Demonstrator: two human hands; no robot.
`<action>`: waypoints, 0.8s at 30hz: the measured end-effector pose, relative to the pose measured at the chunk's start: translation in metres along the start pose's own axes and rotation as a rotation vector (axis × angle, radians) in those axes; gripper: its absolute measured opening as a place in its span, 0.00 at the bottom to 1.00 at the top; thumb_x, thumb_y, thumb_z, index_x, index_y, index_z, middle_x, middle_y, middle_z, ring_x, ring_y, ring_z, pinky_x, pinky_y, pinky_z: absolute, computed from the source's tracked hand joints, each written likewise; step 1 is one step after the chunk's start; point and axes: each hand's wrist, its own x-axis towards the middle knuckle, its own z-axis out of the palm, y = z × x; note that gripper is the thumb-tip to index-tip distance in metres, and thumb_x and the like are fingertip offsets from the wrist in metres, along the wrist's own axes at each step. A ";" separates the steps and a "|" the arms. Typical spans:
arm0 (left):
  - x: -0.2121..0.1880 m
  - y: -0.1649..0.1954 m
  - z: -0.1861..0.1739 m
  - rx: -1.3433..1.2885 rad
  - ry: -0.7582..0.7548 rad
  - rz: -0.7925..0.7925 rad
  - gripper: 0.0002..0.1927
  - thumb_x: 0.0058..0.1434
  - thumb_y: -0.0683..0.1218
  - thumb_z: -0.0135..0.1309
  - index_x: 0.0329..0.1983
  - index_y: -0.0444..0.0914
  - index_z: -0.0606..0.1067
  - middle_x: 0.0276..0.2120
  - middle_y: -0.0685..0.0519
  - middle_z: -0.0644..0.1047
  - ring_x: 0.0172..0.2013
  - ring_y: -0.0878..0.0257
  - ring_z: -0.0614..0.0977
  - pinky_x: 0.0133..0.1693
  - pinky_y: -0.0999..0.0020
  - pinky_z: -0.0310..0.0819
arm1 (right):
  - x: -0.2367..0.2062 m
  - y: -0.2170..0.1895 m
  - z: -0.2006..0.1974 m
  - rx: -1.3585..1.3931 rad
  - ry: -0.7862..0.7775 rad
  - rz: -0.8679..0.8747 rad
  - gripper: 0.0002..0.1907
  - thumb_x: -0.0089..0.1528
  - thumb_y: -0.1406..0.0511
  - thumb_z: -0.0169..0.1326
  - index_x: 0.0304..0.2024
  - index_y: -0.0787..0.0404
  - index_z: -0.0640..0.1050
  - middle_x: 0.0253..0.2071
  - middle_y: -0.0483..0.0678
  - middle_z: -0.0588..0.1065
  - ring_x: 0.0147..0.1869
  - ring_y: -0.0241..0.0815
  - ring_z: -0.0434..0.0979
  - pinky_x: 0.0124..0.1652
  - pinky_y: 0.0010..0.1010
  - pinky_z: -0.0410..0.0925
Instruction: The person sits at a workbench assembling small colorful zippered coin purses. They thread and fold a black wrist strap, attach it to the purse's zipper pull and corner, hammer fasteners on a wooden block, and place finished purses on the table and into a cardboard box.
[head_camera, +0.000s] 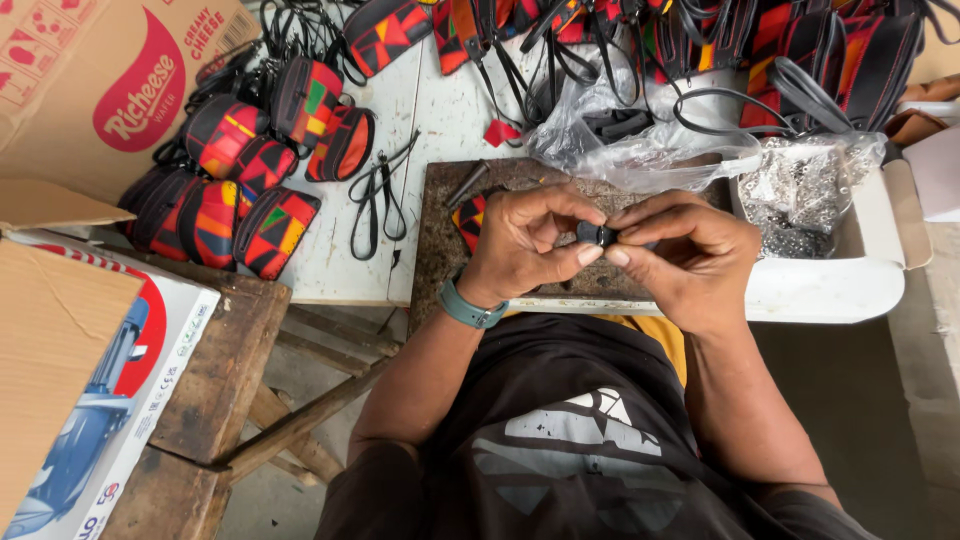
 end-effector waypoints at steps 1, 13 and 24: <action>0.000 0.000 0.000 -0.020 -0.005 0.002 0.15 0.65 0.31 0.60 0.54 0.32 0.77 0.45 0.51 0.79 0.48 0.68 0.80 0.51 0.72 0.78 | 0.000 0.000 0.000 0.041 0.002 0.009 0.13 0.56 0.75 0.69 0.41 0.69 0.79 0.46 0.55 0.79 0.47 0.39 0.82 0.47 0.25 0.75; -0.012 -0.010 -0.002 0.048 0.016 -0.043 0.16 0.63 0.33 0.64 0.53 0.35 0.79 0.43 0.56 0.78 0.31 0.79 0.69 0.30 0.82 0.57 | -0.008 0.004 -0.010 -0.118 0.020 0.053 0.13 0.55 0.74 0.72 0.39 0.69 0.82 0.38 0.56 0.81 0.42 0.39 0.84 0.45 0.24 0.76; -0.003 -0.018 0.006 -0.150 -0.059 -0.020 0.15 0.66 0.32 0.61 0.55 0.35 0.78 0.51 0.50 0.78 0.53 0.67 0.80 0.56 0.72 0.79 | -0.004 -0.018 -0.006 -0.336 0.035 -0.111 0.11 0.59 0.73 0.72 0.39 0.69 0.82 0.40 0.57 0.81 0.44 0.43 0.84 0.45 0.26 0.77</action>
